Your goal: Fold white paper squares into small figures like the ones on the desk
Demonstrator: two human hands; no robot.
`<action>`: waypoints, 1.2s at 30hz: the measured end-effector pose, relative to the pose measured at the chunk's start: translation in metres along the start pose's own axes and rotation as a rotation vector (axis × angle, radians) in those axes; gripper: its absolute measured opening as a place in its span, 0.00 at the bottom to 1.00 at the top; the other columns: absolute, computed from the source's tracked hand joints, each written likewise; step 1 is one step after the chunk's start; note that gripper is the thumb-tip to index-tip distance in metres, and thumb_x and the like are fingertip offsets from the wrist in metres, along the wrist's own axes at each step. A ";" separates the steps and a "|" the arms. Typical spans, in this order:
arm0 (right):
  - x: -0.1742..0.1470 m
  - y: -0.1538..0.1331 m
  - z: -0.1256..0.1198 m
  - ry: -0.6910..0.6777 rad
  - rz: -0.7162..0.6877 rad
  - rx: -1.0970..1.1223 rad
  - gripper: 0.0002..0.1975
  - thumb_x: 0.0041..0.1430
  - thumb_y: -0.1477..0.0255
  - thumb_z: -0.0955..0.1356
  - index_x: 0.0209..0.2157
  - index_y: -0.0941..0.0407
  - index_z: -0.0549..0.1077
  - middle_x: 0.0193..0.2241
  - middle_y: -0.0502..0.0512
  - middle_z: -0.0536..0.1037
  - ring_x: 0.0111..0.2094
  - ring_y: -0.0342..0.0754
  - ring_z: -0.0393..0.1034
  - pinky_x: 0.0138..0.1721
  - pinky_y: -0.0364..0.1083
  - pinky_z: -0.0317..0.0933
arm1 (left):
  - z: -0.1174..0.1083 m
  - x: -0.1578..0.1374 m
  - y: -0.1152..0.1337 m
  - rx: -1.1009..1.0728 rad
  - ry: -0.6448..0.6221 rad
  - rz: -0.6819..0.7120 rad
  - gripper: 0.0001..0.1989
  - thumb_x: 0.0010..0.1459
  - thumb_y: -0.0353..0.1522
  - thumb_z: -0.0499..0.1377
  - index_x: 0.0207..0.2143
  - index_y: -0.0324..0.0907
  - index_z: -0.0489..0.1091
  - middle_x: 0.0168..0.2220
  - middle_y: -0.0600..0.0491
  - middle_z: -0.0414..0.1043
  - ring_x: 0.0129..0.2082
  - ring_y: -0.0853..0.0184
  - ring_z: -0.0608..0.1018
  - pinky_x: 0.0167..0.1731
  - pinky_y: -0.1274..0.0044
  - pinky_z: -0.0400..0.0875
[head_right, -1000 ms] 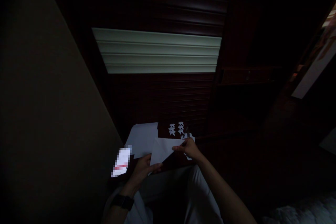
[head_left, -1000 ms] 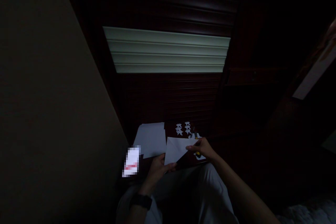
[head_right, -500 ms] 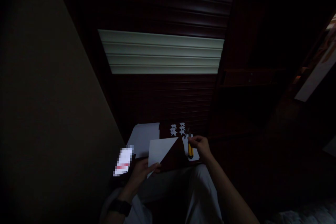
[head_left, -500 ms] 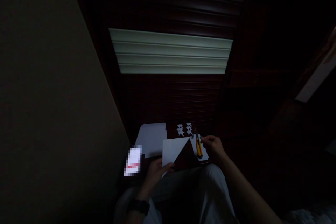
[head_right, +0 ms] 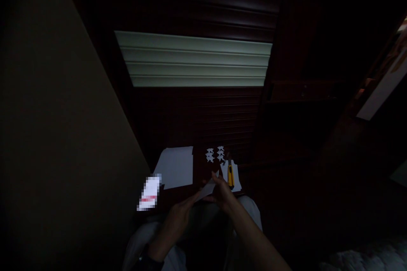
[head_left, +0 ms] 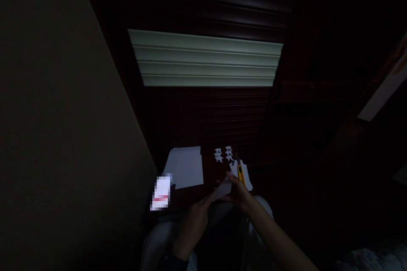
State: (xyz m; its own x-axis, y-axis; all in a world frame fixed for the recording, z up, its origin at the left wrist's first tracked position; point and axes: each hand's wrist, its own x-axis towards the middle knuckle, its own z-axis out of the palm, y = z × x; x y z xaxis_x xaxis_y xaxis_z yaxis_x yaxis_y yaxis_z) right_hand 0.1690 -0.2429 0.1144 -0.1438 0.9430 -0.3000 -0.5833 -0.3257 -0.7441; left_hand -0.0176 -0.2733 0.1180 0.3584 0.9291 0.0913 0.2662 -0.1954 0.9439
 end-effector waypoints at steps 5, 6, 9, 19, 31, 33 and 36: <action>0.002 0.013 -0.001 0.019 -0.036 0.034 0.20 0.53 0.53 0.66 0.43 0.49 0.61 0.36 0.53 0.77 0.35 0.51 0.74 0.34 0.54 0.67 | 0.003 -0.002 0.001 0.017 -0.025 0.084 0.23 0.55 0.29 0.55 0.53 0.55 0.66 0.54 0.58 0.67 0.52 0.61 0.71 0.53 0.70 0.61; 0.002 0.013 -0.001 0.032 -0.033 0.034 0.21 0.53 0.53 0.66 0.43 0.49 0.61 0.35 0.53 0.77 0.34 0.51 0.75 0.34 0.54 0.67 | 0.004 -0.001 -0.001 0.001 -0.015 0.063 0.22 0.54 0.32 0.57 0.53 0.53 0.66 0.54 0.56 0.67 0.51 0.59 0.71 0.52 0.70 0.63; 0.000 0.012 0.004 0.064 -0.037 0.012 0.22 0.52 0.52 0.66 0.44 0.49 0.61 0.35 0.53 0.76 0.34 0.51 0.74 0.33 0.53 0.67 | 0.008 0.004 -0.012 -0.079 0.002 -0.016 0.23 0.51 0.38 0.61 0.51 0.46 0.69 0.52 0.49 0.69 0.50 0.56 0.72 0.45 0.70 0.69; -0.003 0.009 0.011 0.080 -0.051 -0.079 0.27 0.50 0.48 0.65 0.47 0.49 0.61 0.37 0.57 0.76 0.37 0.56 0.73 0.30 0.53 0.67 | 0.003 0.017 -0.046 -0.384 -0.092 -0.249 0.28 0.46 0.45 0.63 0.47 0.39 0.70 0.44 0.40 0.74 0.36 0.57 0.79 0.24 0.75 0.72; -0.010 0.013 0.012 -0.023 -0.112 -0.140 0.25 0.51 0.54 0.67 0.49 0.48 0.63 0.39 0.54 0.75 0.38 0.52 0.71 0.35 0.52 0.65 | 0.000 0.013 -0.041 -0.498 -0.049 -0.288 0.27 0.46 0.42 0.64 0.47 0.38 0.69 0.46 0.41 0.73 0.41 0.55 0.77 0.29 0.72 0.75; -0.014 0.012 0.013 -0.062 -0.118 -0.116 0.24 0.53 0.55 0.67 0.50 0.48 0.63 0.40 0.55 0.74 0.39 0.52 0.71 0.36 0.53 0.65 | 0.000 0.014 -0.042 -0.480 -0.031 -0.296 0.27 0.45 0.42 0.65 0.46 0.38 0.70 0.46 0.40 0.74 0.41 0.55 0.77 0.29 0.72 0.75; -0.016 0.011 0.011 -0.080 -0.124 -0.096 0.23 0.53 0.57 0.67 0.50 0.47 0.63 0.43 0.54 0.72 0.41 0.53 0.70 0.38 0.54 0.65 | 0.000 0.016 -0.046 -0.460 0.000 -0.296 0.27 0.44 0.42 0.66 0.45 0.37 0.71 0.45 0.40 0.74 0.41 0.54 0.77 0.29 0.71 0.75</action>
State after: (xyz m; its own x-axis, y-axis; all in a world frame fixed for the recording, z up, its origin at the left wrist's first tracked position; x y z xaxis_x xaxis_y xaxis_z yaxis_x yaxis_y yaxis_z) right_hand 0.1560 -0.2612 0.1174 -0.1409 0.9776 -0.1563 -0.5220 -0.2075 -0.8273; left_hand -0.0246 -0.2495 0.0763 0.3279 0.9234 -0.1998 -0.0632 0.2325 0.9705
